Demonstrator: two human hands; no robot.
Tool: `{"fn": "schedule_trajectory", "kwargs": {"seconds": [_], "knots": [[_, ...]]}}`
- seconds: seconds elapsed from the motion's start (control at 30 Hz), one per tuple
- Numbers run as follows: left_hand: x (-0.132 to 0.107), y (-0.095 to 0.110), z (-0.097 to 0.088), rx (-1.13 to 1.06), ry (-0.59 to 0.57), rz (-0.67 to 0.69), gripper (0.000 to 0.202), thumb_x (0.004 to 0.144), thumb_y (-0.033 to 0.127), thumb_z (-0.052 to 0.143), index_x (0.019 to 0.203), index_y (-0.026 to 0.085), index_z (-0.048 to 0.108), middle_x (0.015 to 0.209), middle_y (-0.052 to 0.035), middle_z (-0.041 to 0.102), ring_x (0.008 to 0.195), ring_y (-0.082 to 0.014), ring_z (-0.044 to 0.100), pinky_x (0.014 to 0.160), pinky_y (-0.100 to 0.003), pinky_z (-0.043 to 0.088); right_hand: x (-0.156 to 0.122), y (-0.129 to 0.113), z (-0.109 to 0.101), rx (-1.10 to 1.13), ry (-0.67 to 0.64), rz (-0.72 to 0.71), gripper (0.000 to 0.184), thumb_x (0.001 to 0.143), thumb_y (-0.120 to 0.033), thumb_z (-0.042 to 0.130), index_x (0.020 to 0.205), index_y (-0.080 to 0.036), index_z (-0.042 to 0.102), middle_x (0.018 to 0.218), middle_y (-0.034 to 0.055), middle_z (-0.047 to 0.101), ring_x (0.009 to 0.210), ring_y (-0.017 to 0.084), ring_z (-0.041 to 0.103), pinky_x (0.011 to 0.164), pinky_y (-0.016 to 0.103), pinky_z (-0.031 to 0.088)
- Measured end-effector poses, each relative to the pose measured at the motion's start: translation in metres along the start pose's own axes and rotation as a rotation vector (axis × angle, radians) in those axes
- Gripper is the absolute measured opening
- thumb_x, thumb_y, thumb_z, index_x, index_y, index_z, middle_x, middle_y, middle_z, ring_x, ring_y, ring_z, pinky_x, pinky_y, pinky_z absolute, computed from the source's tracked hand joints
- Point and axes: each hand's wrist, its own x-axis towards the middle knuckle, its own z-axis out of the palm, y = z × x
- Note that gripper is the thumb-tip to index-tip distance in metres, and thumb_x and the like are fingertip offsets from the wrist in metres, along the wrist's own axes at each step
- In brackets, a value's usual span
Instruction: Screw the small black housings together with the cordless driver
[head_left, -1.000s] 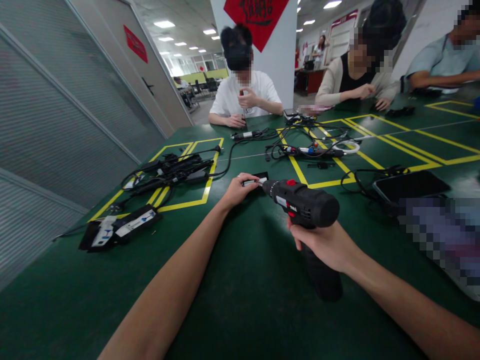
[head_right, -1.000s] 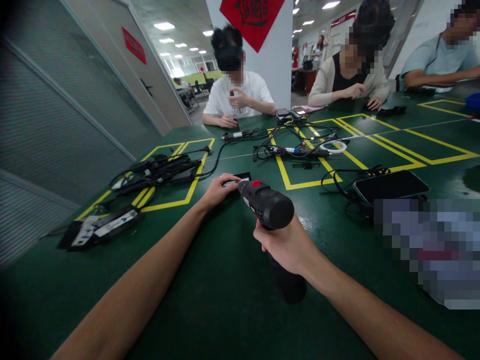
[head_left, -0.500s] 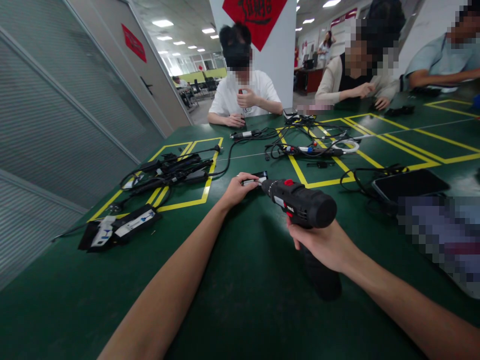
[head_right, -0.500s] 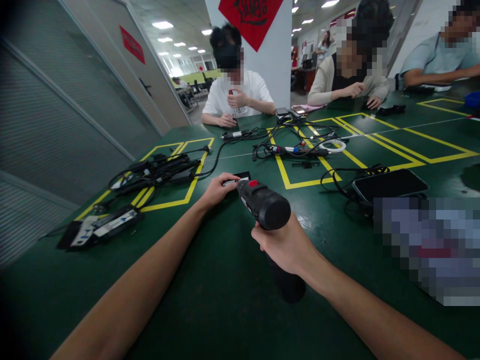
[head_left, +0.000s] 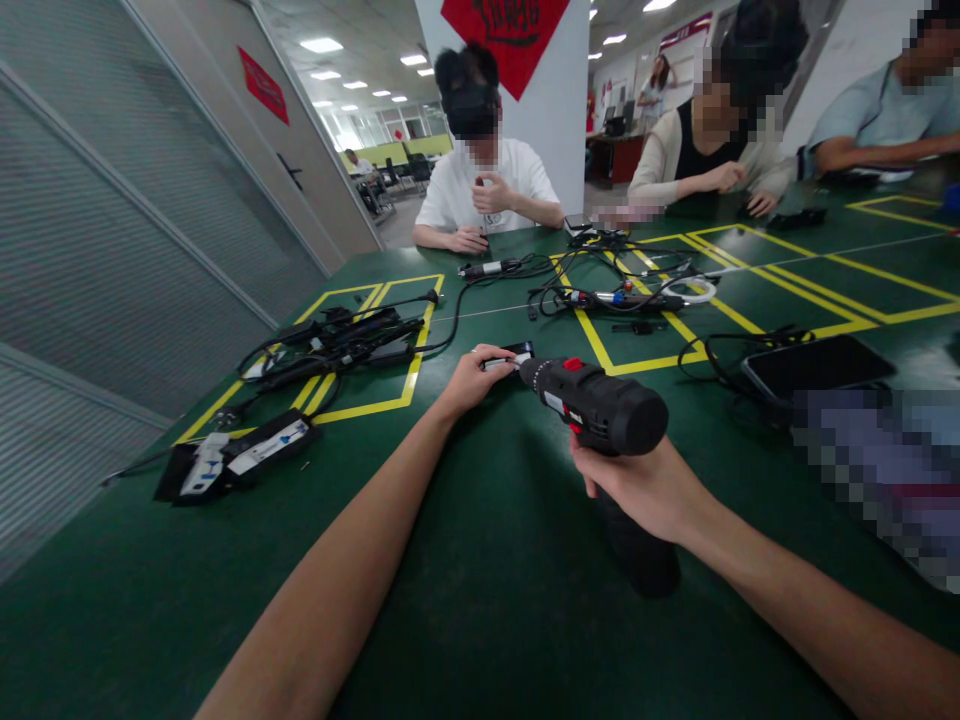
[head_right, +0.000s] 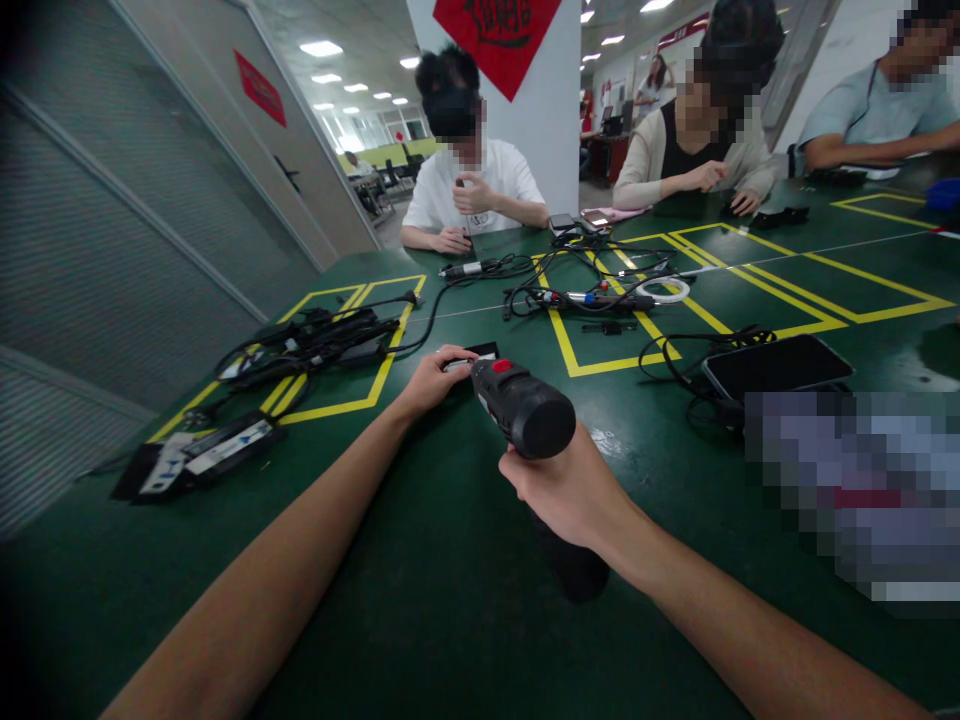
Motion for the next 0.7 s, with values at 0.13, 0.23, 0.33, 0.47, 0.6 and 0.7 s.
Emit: {"fn": "schedule_trajectory", "kwargs": {"seconds": [0.13,0.23,0.33,0.47,0.6,0.7], "knots": [[-0.0002,0.0003,0.0007,0.0,0.006,-0.005,0.028,0.079,0.039,0.063,0.1,0.021,0.07,0.107,-0.0068,0.064,0.102,-0.0213,0.058,0.091,-0.035,0.045,-0.0003,-0.002,0.0002,-0.01,0.001,0.0,0.003,0.077,-0.019,0.055,0.074,-0.019,0.057,0.059,-0.0015,0.056,0.058,0.013,0.053,0.056,0.027,0.041],[-0.0003,-0.0005,0.0004,0.002,0.006,0.001,0.029,0.079,0.039,0.063,0.1,0.021,0.07,0.107,-0.0068,0.064,0.102,-0.0213,0.058,0.091,-0.035,0.045,-0.0004,-0.0029,0.0003,0.007,-0.002,-0.005,0.002,0.077,-0.019,0.055,0.075,-0.019,0.056,0.061,-0.0013,0.057,0.059,0.013,0.054,0.057,0.027,0.042],[-0.0002,-0.001,-0.0002,-0.002,0.006,0.004,0.029,0.079,0.039,0.063,0.1,0.021,0.07,0.106,-0.007,0.064,0.102,-0.0214,0.058,0.091,-0.035,0.045,0.0001,-0.0029,0.0003,0.018,-0.004,0.001,0.002,0.077,-0.019,0.055,0.075,-0.019,0.056,0.06,-0.0014,0.056,0.058,0.013,0.054,0.057,0.027,0.042],[-0.0003,0.0001,-0.0007,0.0,0.002,0.013,0.03,0.079,0.04,0.062,0.1,0.021,0.071,0.105,-0.0068,0.064,0.102,-0.0214,0.058,0.092,-0.035,0.044,0.0004,-0.0028,-0.0004,0.033,-0.002,0.01,0.001,0.076,-0.019,0.056,0.077,-0.019,0.056,0.06,-0.0019,0.056,0.057,0.013,0.054,0.057,0.027,0.043],[-0.0007,0.0025,-0.001,-0.002,0.001,-0.001,0.03,0.079,0.04,0.063,0.1,0.021,0.07,0.105,-0.0063,0.065,0.103,-0.0215,0.058,0.095,-0.036,0.044,0.0005,-0.0035,-0.0021,0.047,0.007,0.011,0.004,0.076,-0.02,0.057,0.08,-0.019,0.057,0.06,-0.0018,0.058,0.057,0.013,0.055,0.057,0.027,0.042],[-0.0005,0.0035,-0.0014,0.003,0.002,-0.016,0.029,0.078,0.039,0.063,0.1,0.021,0.07,0.106,-0.0063,0.066,0.104,-0.022,0.059,0.096,-0.037,0.044,0.0012,-0.0037,-0.0039,0.056,-0.002,0.025,0.006,0.077,-0.022,0.057,0.08,-0.018,0.059,0.059,-0.0011,0.058,0.057,0.014,0.055,0.056,0.027,0.041]]}}
